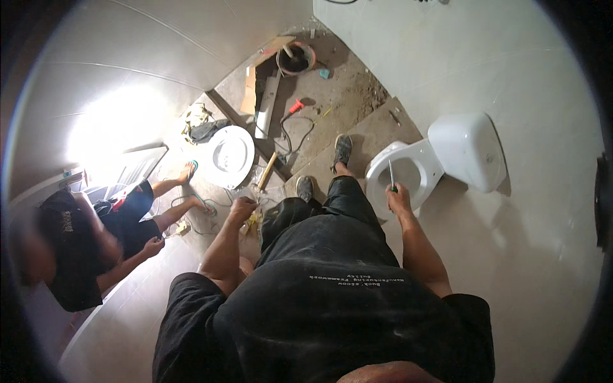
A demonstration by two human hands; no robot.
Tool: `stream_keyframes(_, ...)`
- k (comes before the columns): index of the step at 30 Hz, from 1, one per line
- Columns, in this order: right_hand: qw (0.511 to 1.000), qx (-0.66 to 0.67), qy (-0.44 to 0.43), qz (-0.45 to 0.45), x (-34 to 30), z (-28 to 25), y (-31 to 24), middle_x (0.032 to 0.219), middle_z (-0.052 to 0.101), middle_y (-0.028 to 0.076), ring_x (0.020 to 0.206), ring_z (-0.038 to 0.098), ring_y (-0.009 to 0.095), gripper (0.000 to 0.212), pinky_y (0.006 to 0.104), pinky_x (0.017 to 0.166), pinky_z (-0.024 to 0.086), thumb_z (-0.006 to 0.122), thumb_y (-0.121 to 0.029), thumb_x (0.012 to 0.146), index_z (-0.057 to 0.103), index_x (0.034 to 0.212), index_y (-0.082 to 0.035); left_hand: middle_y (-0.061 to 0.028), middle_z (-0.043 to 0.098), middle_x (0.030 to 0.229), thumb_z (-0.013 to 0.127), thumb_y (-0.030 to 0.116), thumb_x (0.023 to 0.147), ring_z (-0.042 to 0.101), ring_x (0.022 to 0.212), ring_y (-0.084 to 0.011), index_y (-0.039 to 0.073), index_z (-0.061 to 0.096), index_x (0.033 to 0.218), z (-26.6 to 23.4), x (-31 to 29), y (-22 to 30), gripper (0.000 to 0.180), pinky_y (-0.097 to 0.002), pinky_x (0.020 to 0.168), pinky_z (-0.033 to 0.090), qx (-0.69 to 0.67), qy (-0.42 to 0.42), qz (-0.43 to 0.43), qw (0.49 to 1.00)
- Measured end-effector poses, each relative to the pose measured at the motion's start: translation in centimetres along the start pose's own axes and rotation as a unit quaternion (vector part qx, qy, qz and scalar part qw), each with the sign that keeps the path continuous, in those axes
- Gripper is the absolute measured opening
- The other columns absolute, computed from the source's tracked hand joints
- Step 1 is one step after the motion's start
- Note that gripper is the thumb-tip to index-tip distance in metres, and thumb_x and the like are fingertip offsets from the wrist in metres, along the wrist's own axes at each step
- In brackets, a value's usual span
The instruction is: The person places a toilet tank onto the bowl and secures it before wrapping thread seal tape around a plumbing valve.
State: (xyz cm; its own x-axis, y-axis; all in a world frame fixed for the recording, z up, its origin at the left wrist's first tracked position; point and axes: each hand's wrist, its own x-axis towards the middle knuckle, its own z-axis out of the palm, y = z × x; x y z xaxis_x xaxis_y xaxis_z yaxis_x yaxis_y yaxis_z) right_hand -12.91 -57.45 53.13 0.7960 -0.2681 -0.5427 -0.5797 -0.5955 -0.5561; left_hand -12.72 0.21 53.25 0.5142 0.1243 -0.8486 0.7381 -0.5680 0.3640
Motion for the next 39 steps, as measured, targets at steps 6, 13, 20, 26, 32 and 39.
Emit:
stream_keyframes(6, 0.954, 0.019, -0.16, 0.251, 4.2, -2.7, -1.2, 0.07, 0.06, 0.014, 0.058, 0.063, 0.026, 0.02, 0.0425, 0.051, 0.048, 0.059, -0.016, 0.088, 0.061, 0.097, 0.002, -0.0111, 0.07, 0.085, 0.073, 0.024, 0.08, 0.063, 0.076, -0.0191, -0.004, 0.068, 0.096, -7.5, -2.2, 5.1, 0.033, -0.0359, 0.067, 0.05, -0.135, 0.173, 0.017, 0.976)
stream_keyframes(13, 0.976, -0.133, -0.158, 0.072, 18.3, -7.1, -6.8, 0.071, 0.066, 0.019, 0.058, 0.066, 0.027, 0.028, 0.0443, 0.049, 0.05, 0.055, -0.018, 0.088, 0.064, 0.103, 0.004, -0.0109, 0.069, 0.079, 0.066, 0.029, 0.087, 0.064, 0.076, -0.0205, -0.002, 0.069, 0.089, -4.2, -5.8, 14.9, 0.031, -0.038, 0.068, 0.048, -0.201, 0.229, 0.087, 0.949)
stream_keyframes(20, 0.984, -0.057, 0.153, -0.077, 22.3, -13.0, -19.0, 0.087, 0.07, 0.021, 0.088, 0.067, 0.039, 0.03, 0.0489, 0.079, 0.053, 0.074, -0.029, 0.081, 0.07, 0.093, -0.002, -0.0167, 0.068, 0.087, 0.063, 0.038, 0.09, 0.066, 0.085, -0.0282, 0.001, 0.065, 0.097, 0.9, -3.0, 6.2, 0.039, -0.0444, 0.07, 0.049, 0.007, -0.027, -0.061, 0.998)
stream_keyframes(26, 0.91, -0.065, 0.41, -0.004, 18.2, -23.5, 0.6, 0.113, 0.06, 0.019, 0.112, 0.06, 0.038, 0.033, 0.0461, 0.097, 0.049, 0.062, -0.004, 0.08, 0.062, 0.113, -0.007, -0.0107, 0.066, 0.107, 0.064, 0.046, 0.092, 0.064, 0.101, -0.0278, 0.009, 0.058, 0.117, -2.7, 1.0, 3.8, 0.045, -0.0454, 0.079, 0.049, -0.077, -0.083, -0.152, 0.982)
stream_keyframes(32, 0.87, -0.159, 0.441, 0.152, 12.1, -29.9, 4.6, 0.128, 0.054, 0.02, 0.118, 0.058, 0.037, 0.042, 0.0445, 0.101, 0.047, 0.06, -0.001, 0.081, 0.058, 0.122, -0.002, -0.0079, 0.063, 0.123, 0.063, 0.045, 0.094, 0.062, 0.113, -0.0273, 0.009, 0.052, 0.132, -6.9, 0.9, 8.8, 0.053, -0.0438, 0.085, 0.049, -0.223, -0.019, -0.076, 0.972)
stream_keyframes(39, 0.918, -0.11, 0.336, 0.18, 14.8, -31.0, 4.5, 0.127, 0.051, 0.017, 0.119, 0.056, 0.035, 0.043, 0.0449, 0.1, 0.048, 0.06, -0.005, 0.081, 0.058, 0.124, -0.001, -0.0114, 0.063, 0.127, 0.059, 0.036, 0.097, 0.063, 0.115, -0.026, 0.005, 0.051, 0.132, -5.6, -2.6, 23.2, 0.047, -0.0434, 0.088, 0.048, -0.168, 0.033, -0.016, 0.985)
